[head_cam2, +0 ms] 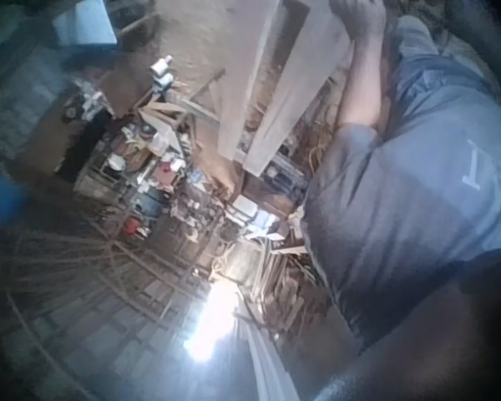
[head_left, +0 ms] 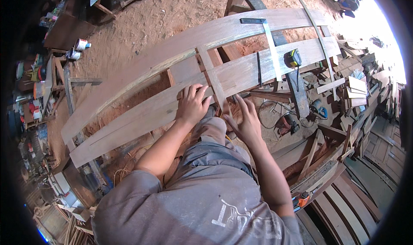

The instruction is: The person connects an air hose to a nail gun, positions a wooden slat onto a frame, and uses the nail gun to fasten the slat. They then use a hammer to tap the slat flush with the frame.

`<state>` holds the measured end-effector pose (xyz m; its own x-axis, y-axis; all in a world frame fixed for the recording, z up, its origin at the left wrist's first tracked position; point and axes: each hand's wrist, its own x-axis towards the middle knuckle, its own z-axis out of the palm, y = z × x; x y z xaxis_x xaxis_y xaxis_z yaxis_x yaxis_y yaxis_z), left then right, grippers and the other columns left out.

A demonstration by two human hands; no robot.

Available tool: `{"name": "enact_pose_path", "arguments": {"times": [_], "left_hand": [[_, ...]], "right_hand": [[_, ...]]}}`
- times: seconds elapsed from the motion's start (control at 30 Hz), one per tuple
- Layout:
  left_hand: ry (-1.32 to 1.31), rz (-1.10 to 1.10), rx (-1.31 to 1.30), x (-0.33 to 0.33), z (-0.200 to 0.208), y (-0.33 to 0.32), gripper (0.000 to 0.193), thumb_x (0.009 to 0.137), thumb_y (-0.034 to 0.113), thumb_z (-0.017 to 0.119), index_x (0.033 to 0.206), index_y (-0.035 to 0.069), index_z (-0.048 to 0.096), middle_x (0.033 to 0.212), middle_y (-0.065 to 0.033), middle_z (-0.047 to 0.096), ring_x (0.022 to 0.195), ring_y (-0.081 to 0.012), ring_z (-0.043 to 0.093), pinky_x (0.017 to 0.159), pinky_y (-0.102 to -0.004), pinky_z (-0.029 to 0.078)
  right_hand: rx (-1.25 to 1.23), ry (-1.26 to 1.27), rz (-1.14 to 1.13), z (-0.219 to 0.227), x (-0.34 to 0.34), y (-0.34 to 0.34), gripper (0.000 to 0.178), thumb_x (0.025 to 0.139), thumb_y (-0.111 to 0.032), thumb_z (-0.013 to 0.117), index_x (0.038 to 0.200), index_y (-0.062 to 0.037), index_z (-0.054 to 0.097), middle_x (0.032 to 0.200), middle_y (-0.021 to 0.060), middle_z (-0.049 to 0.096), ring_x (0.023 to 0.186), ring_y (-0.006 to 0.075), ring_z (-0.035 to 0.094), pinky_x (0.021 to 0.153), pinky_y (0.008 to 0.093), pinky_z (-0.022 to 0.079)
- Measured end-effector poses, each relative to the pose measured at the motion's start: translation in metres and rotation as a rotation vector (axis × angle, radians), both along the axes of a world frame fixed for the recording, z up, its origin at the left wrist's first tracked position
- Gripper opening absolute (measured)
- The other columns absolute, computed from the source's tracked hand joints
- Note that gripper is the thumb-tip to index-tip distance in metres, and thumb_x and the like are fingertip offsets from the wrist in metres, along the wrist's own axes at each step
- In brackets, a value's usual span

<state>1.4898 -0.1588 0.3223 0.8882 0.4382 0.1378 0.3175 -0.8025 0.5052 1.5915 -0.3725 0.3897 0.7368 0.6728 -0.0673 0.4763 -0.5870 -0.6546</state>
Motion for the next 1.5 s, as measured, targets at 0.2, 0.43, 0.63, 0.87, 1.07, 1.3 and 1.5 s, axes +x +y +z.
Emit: {"name": "enact_pose_path", "arguments": {"times": [0.2,0.43,0.63,0.87,1.07,1.3,1.5], "left_hand": [[-0.002,0.032,0.067,0.002,0.000,-0.001,0.046,0.092,0.036,0.079,0.130,0.013,0.073,0.122,-0.0070,0.066,0.115,-0.0312,0.060,0.098,-0.0469,0.048],[-0.026,0.049,-0.040,0.003,-0.002,0.001,0.042,0.090,0.029,0.080,0.129,0.012,0.075,0.120,-0.0079,0.066,0.116,-0.0290,0.060,0.101,-0.0461,0.045],[-0.065,0.116,-0.157,0.017,-0.008,0.007,0.027,0.092,0.018,0.075,0.118,0.010,0.077,0.112,-0.0081,0.069,0.112,-0.0291,0.063,0.100,-0.0439,0.046],[-0.145,0.134,-0.123,0.015,-0.019,0.007,0.014,0.094,0.020,0.076,0.107,0.016,0.079,0.103,-0.0010,0.071,0.104,-0.0256,0.066,0.097,-0.0425,0.047],[-0.157,0.195,-0.195,0.021,-0.021,0.007,0.011,0.093,0.023,0.077,0.100,0.016,0.082,0.099,-0.0019,0.073,0.102,-0.0266,0.068,0.094,-0.0422,0.049],[-0.142,0.203,-0.176,0.024,-0.026,0.007,0.013,0.094,0.025,0.076,0.099,0.015,0.083,0.097,-0.0016,0.075,0.099,-0.0274,0.069,0.094,-0.0439,0.050],[-0.147,0.207,-0.171,0.024,-0.023,0.008,0.013,0.093,0.025,0.077,0.099,0.014,0.084,0.099,-0.0024,0.077,0.099,-0.0277,0.070,0.092,-0.0434,0.050]], "right_hand": [[-0.097,0.141,0.000,-0.049,0.000,0.042,0.076,0.095,-0.029,0.079,0.161,-0.0192,0.043,0.127,0.0240,0.059,0.109,0.0442,0.069,0.085,0.0520,0.060],[0.057,0.242,-0.064,-0.058,-0.004,0.040,0.063,0.099,-0.013,0.072,0.157,-0.0064,0.050,0.110,0.0237,0.066,0.096,0.0380,0.071,0.079,0.0443,0.059],[-0.041,0.271,-0.074,-0.054,-0.006,0.049,0.062,0.102,-0.018,0.071,0.158,-0.0029,0.048,0.114,0.0265,0.068,0.096,0.0401,0.070,0.083,0.0473,0.058],[-0.023,0.065,0.051,-0.059,-0.008,0.049,0.065,0.102,-0.015,0.070,0.160,-0.0001,0.043,0.102,0.0220,0.068,0.090,0.0380,0.071,0.079,0.0477,0.058],[0.023,0.056,0.073,-0.070,-0.006,0.048,0.062,0.101,-0.012,0.070,0.158,0.0020,0.047,0.101,0.0217,0.070,0.087,0.0354,0.071,0.076,0.0446,0.058],[0.029,0.111,0.058,-0.072,-0.006,0.046,0.062,0.100,-0.008,0.071,0.156,0.0053,0.048,0.095,0.0168,0.073,0.086,0.0320,0.070,0.077,0.0432,0.058],[0.027,0.114,0.047,-0.073,-0.008,0.048,0.062,0.100,-0.007,0.071,0.155,0.0065,0.048,0.093,0.0154,0.074,0.085,0.0304,0.069,0.077,0.0426,0.057]]}}
